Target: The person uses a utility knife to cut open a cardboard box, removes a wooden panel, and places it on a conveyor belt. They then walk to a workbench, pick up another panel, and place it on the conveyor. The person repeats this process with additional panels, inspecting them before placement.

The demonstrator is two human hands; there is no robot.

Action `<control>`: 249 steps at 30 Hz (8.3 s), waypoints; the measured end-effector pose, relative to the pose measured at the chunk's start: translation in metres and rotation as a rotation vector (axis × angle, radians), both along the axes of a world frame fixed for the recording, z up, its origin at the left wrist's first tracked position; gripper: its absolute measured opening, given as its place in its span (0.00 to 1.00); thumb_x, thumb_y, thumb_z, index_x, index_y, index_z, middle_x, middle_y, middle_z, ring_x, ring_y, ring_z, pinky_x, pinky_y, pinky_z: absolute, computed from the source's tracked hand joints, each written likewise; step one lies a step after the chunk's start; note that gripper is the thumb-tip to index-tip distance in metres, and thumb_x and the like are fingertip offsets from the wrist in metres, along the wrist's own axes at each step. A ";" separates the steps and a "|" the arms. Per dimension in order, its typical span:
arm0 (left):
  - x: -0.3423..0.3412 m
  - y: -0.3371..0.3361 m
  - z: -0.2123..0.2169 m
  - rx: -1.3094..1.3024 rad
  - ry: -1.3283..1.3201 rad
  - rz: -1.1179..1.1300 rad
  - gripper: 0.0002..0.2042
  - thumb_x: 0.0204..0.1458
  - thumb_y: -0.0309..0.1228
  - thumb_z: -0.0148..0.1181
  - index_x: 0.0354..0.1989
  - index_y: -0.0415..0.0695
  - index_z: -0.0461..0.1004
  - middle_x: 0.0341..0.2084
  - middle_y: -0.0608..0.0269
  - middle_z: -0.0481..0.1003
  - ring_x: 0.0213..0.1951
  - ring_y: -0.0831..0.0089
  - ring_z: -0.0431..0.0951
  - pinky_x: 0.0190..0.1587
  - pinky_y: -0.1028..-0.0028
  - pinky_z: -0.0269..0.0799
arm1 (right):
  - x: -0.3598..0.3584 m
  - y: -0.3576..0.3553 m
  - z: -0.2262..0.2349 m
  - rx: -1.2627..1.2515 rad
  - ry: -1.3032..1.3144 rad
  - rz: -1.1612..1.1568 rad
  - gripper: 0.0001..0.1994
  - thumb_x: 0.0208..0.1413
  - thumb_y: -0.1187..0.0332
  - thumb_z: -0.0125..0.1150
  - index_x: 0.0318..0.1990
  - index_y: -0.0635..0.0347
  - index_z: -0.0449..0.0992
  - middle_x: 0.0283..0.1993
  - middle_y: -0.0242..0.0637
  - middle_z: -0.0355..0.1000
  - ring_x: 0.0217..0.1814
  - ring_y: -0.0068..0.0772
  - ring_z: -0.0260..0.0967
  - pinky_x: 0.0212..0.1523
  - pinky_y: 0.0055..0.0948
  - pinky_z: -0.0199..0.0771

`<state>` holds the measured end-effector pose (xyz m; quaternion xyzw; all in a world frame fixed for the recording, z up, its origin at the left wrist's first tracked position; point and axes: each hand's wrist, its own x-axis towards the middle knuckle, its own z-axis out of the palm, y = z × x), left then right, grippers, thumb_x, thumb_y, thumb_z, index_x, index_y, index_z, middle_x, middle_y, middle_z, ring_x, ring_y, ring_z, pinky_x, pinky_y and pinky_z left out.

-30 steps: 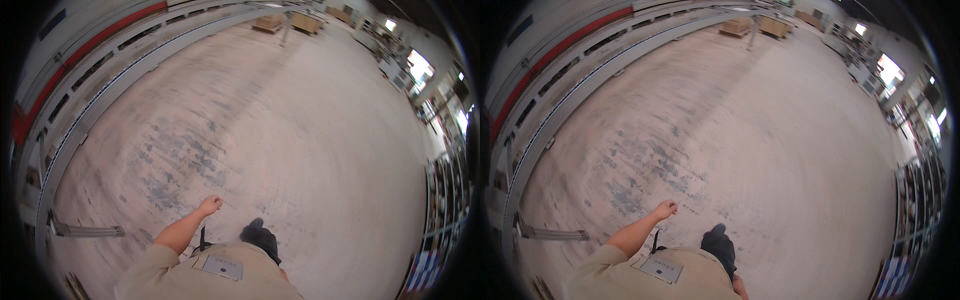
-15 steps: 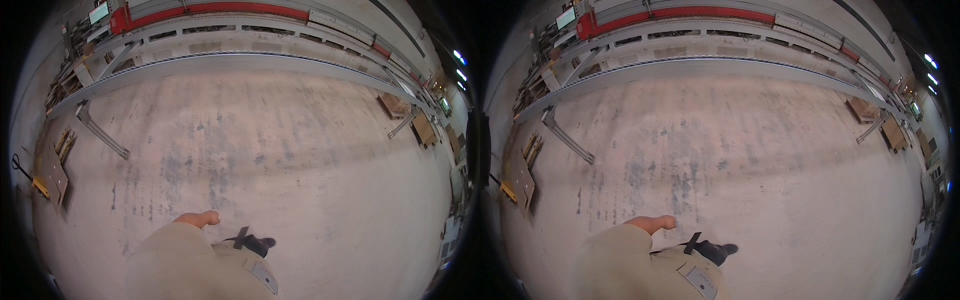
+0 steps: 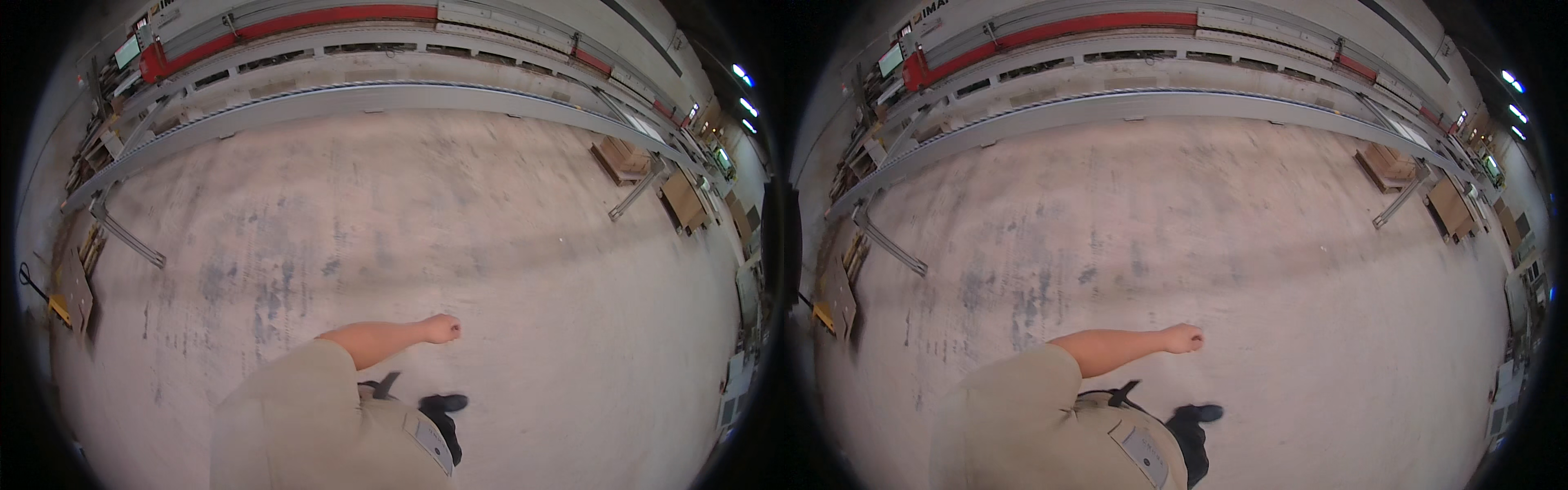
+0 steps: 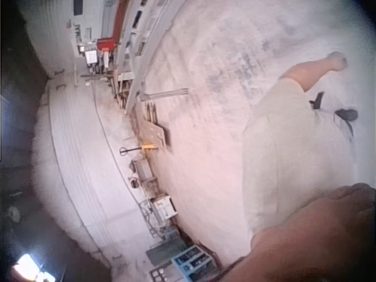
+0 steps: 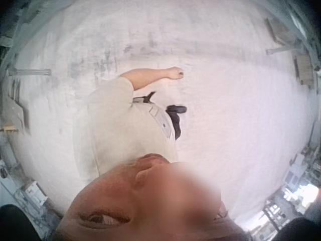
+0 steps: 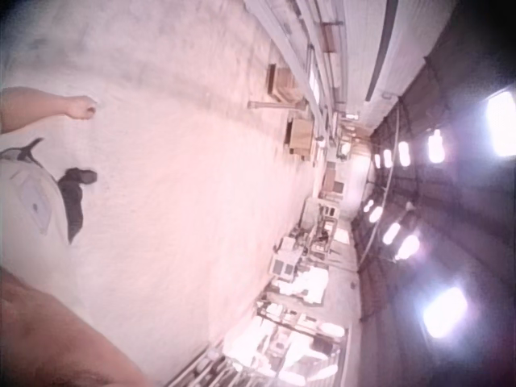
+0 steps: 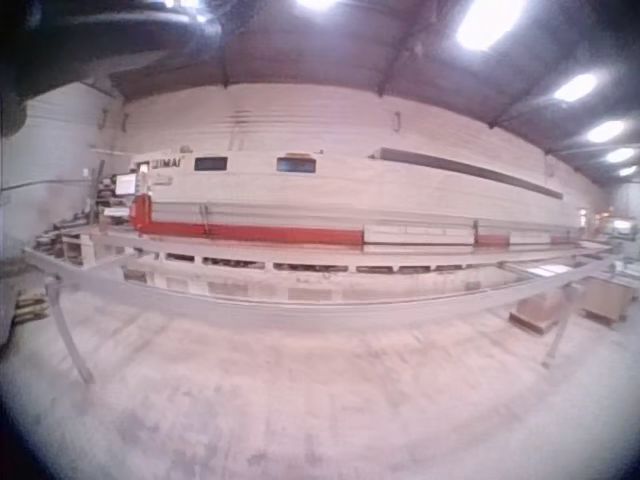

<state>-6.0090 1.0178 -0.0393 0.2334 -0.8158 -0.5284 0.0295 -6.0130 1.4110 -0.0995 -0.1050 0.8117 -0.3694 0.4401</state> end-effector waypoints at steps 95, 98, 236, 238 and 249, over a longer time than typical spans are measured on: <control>-2.497 0.461 0.167 0.729 -0.297 -0.926 0.14 0.57 0.31 0.66 0.47 0.37 0.74 0.35 0.66 0.77 0.37 0.81 0.75 0.42 0.76 0.73 | -2.471 0.345 0.284 -0.576 0.503 -0.433 0.11 0.57 0.71 0.68 0.46 0.59 0.77 0.46 0.36 0.76 0.41 0.24 0.72 0.39 0.26 0.74; -2.598 0.481 0.151 0.843 -0.328 -0.945 0.15 0.58 0.27 0.64 0.51 0.36 0.70 0.38 0.63 0.78 0.41 0.79 0.76 0.45 0.75 0.74 | -2.562 0.351 0.249 -0.620 0.417 -0.512 0.12 0.58 0.70 0.67 0.49 0.59 0.78 0.36 0.31 0.76 0.34 0.17 0.70 0.36 0.21 0.71; -7.970 0.174 0.386 0.228 1.158 -0.551 0.27 0.51 0.32 0.64 0.57 0.33 0.65 0.41 0.49 0.75 0.45 0.56 0.75 0.47 0.62 0.72 | -8.210 0.181 0.091 -0.008 -0.645 0.458 0.31 0.69 0.53 0.41 0.71 0.65 0.54 0.70 0.43 0.56 0.69 0.33 0.51 0.67 0.30 0.47; -7.994 0.154 0.409 0.528 0.882 -0.579 0.21 0.50 0.40 0.71 0.38 0.30 0.77 0.33 0.45 0.78 0.37 0.52 0.78 0.41 0.59 0.74 | -8.275 0.131 0.074 0.049 -0.668 0.480 0.27 0.67 0.54 0.44 0.66 0.63 0.58 0.59 0.38 0.56 0.57 0.30 0.51 0.56 0.28 0.47; -8.079 0.018 0.357 0.370 1.073 0.434 0.22 0.52 0.23 0.61 0.56 0.35 0.67 0.41 0.58 0.72 0.41 0.68 0.73 0.46 0.69 0.71 | -8.450 -0.161 0.001 0.029 -0.427 1.100 0.13 0.64 0.58 0.47 0.49 0.54 0.69 0.32 0.26 0.67 0.20 0.22 0.60 0.21 0.27 0.62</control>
